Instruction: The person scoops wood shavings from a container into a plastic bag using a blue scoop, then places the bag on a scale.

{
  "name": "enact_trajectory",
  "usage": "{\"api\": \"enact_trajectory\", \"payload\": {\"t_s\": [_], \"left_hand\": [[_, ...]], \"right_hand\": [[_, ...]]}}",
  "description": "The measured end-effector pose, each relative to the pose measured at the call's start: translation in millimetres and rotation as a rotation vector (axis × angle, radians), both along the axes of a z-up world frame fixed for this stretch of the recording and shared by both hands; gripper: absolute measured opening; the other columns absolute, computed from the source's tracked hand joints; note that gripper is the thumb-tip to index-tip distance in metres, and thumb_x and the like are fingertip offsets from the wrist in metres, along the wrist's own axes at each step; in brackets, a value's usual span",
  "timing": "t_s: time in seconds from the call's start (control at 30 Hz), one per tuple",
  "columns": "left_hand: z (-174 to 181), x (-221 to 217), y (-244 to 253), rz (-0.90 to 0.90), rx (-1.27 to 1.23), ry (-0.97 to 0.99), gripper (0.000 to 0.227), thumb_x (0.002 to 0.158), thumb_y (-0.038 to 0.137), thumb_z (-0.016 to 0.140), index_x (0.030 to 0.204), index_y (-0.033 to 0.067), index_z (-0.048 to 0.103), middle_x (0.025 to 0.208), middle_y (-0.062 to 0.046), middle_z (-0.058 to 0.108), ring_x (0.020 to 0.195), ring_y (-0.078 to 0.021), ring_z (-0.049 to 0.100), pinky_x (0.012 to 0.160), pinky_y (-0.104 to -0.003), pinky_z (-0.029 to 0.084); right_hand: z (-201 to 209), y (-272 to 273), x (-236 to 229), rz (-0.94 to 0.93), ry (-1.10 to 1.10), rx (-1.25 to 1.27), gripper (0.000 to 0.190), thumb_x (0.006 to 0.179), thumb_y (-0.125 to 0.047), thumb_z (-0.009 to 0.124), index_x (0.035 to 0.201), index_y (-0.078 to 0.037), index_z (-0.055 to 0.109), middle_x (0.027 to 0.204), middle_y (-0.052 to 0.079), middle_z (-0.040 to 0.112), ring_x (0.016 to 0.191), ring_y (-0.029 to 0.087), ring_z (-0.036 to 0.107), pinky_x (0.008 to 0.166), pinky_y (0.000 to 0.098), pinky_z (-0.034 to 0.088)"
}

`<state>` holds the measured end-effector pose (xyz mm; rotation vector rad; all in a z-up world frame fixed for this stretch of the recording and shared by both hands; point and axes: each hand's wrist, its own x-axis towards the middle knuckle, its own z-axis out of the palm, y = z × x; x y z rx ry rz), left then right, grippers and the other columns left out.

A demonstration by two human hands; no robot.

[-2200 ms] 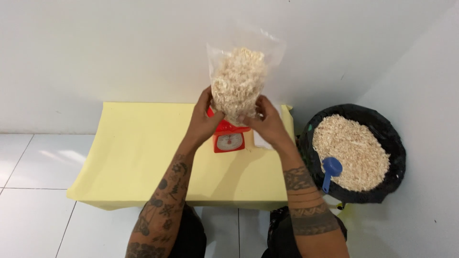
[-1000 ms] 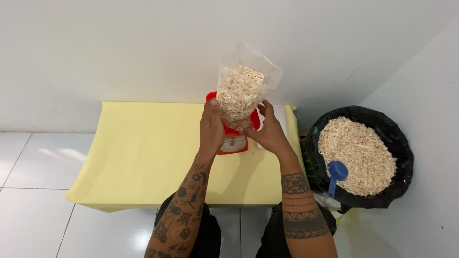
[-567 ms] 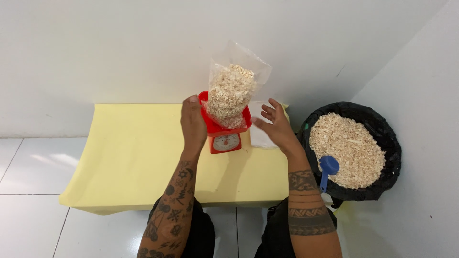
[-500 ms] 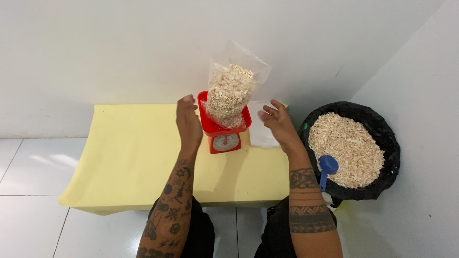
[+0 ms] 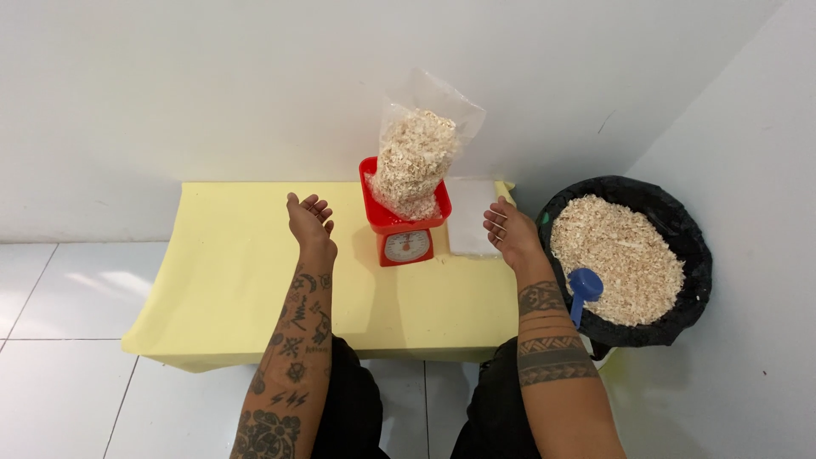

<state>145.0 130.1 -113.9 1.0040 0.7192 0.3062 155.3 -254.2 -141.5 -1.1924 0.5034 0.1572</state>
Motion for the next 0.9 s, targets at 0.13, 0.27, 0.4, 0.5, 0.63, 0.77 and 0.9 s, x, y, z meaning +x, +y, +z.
{"api": "enact_trajectory", "payload": {"t_s": [0.13,0.27,0.4,0.5,0.63,0.77,0.9], "left_hand": [[-5,-5,4,0.007,-0.006,0.028,0.053,0.097,0.061,0.040,0.106,0.0140,0.063,0.082,0.000,0.067,0.068,-0.0144,0.066,0.063,-0.031,0.046],[3,-16,1,-0.018,0.010,0.043,0.050,0.099,0.056,0.038,0.105,0.0129,0.063,0.081,0.000,0.065,0.067,-0.0137,0.064,0.062,-0.029,0.045],[7,-17,-2,-0.031,0.024,0.043,0.050,0.099,0.056,0.038,0.104,0.0134,0.063,0.081,0.000,0.065,0.067,-0.0133,0.064,0.061,-0.028,0.044],[5,-15,-4,-0.050,0.038,0.037,0.050,0.099,0.056,0.038,0.105,0.0134,0.063,0.081,0.000,0.066,0.067,-0.0131,0.064,0.062,-0.028,0.044],[4,-12,-9,-0.055,0.034,0.043,0.050,0.099,0.057,0.038,0.104,0.0137,0.064,0.080,0.000,0.066,0.067,-0.0133,0.065,0.061,-0.028,0.044],[-1,-7,-16,-0.061,0.031,0.042,0.050,0.099,0.056,0.038,0.102,0.0140,0.065,0.079,0.000,0.066,0.066,-0.0145,0.064,0.060,-0.029,0.044],[-7,-1,-26,-0.049,0.024,0.038,0.049,0.098,0.056,0.040,0.101,0.0139,0.065,0.078,0.000,0.067,0.066,-0.0150,0.065,0.060,-0.029,0.044]], "right_hand": [[-17,0,2,0.008,0.056,-0.024,0.034,0.099,-0.048,0.066,0.107,-0.016,0.065,0.092,0.001,0.070,0.081,0.017,0.069,0.070,0.0298,0.050],[-18,3,-2,0.008,0.081,-0.038,0.032,0.102,-0.046,0.059,0.106,-0.016,0.066,0.089,0.001,0.071,0.078,0.017,0.070,0.068,0.0294,0.051],[-18,4,-1,0.011,0.095,-0.048,0.031,0.102,-0.046,0.059,0.106,-0.016,0.066,0.089,0.000,0.071,0.077,0.017,0.069,0.067,0.0286,0.052],[-17,2,-4,0.007,0.093,-0.055,0.031,0.102,-0.047,0.059,0.105,-0.017,0.066,0.089,0.000,0.072,0.077,0.016,0.069,0.068,0.0284,0.052],[-16,2,-3,0.016,0.097,-0.065,0.029,0.103,-0.045,0.057,0.104,-0.018,0.066,0.088,-0.001,0.072,0.077,0.015,0.069,0.069,0.0287,0.051],[-11,8,-5,0.010,0.101,-0.073,0.028,0.103,-0.045,0.057,0.103,-0.018,0.066,0.087,-0.001,0.072,0.076,0.015,0.069,0.068,0.0282,0.052],[-6,18,-3,-0.001,0.080,-0.064,0.028,0.103,-0.044,0.058,0.103,-0.018,0.067,0.088,-0.001,0.073,0.077,0.016,0.070,0.068,0.0289,0.052]]}}
